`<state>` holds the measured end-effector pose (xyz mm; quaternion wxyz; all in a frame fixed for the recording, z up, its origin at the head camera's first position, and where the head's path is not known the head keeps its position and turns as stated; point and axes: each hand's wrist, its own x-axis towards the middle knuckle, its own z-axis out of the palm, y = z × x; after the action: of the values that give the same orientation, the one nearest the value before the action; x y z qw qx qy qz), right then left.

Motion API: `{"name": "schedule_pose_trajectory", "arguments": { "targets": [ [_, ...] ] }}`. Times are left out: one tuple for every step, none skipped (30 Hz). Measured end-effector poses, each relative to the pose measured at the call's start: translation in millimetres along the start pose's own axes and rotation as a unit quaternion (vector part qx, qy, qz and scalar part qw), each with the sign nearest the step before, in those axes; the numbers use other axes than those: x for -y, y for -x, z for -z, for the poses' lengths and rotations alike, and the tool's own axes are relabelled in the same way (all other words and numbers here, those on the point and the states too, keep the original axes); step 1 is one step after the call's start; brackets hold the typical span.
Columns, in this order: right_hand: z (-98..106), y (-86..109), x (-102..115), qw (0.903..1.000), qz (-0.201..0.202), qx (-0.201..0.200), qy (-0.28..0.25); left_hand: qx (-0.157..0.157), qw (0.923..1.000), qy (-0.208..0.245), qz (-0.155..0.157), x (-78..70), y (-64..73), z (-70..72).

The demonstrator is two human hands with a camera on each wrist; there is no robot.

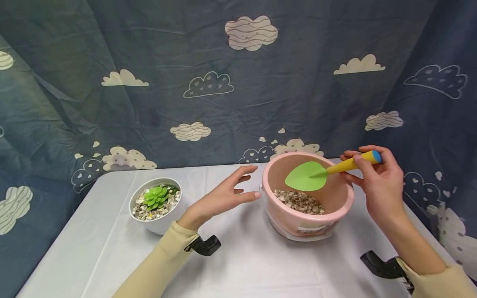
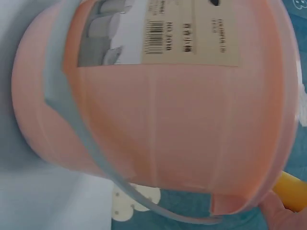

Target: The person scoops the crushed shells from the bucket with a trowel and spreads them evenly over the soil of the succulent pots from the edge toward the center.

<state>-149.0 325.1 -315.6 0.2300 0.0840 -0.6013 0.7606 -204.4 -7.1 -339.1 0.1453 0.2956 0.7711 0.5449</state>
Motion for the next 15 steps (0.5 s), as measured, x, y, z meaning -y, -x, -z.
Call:
{"name": "schedule_pose_trajectory", "arguments": {
  "targets": [
    [0,0.1,-2,0.9999,-0.001,0.007,0.008,0.005,1.0,0.007,0.002,1.4,-1.6,-0.3],
    [0,0.3,-3,0.9997,0.0,0.016,0.018,0.011,0.9998,0.014,0.002,2.8,-3.7,-0.8],
    [0,0.5,-5,0.9992,0.003,0.026,0.031,0.016,0.9997,0.02,-0.001,3.9,-6.2,-1.5],
    [0,0.6,-7,0.9979,0.009,0.036,0.053,0.02,0.9995,0.025,-0.004,4.9,-8.7,-2.4],
    [0,0.6,-8,0.9945,0.016,0.045,0.093,0.025,0.9993,0.028,-0.007,5.7,-11.6,-3.3],
    [-1,0.4,-9,0.9883,0.022,0.058,0.14,0.028,0.9992,0.029,-0.009,6.8,-14.7,-4.5],
    [-2,-0.2,-10,0.98,0.026,0.072,0.184,0.031,0.9991,0.028,-0.009,7.6,-17.6,-5.7],
    [-3,-1.2,-12,0.9694,0.031,0.086,0.228,0.034,0.999,0.026,-0.01,8.3,-20.6,-7.0],
    [-4,-2.3,-13,0.9574,0.036,0.1,0.269,0.036,0.999,0.025,-0.008,9.1,-23.5,-8.3],
    [-5,-3.7,-14,0.9455,0.038,0.111,0.304,0.038,0.999,0.025,-0.004,9.6,-26.5,-9.9],
    [-5,-5.1,-15,0.9332,0.039,0.12,0.337,0.041,0.9988,0.026,-0.002,10.0,-29.6,-11.6],
    [-6,-6.8,-16,0.9285,0.038,0.128,0.347,0.045,0.9986,0.028,-0.001,10.7,-32.7,-13.4],
    [-6,-8.5,-17,0.9274,0.034,0.132,0.348,0.051,0.9982,0.031,-0.001,11.3,-35.7,-15.1],
    [-6,-10.0,-17,0.9264,0.033,0.134,0.35,0.056,0.9978,0.035,0.0,12.0,-38.8,-16.9],
    [-6,-11.3,-18,0.9262,0.032,0.135,0.351,0.063,0.9972,0.041,0.002,12.8,-41.7,-18.7]
  ]
}}
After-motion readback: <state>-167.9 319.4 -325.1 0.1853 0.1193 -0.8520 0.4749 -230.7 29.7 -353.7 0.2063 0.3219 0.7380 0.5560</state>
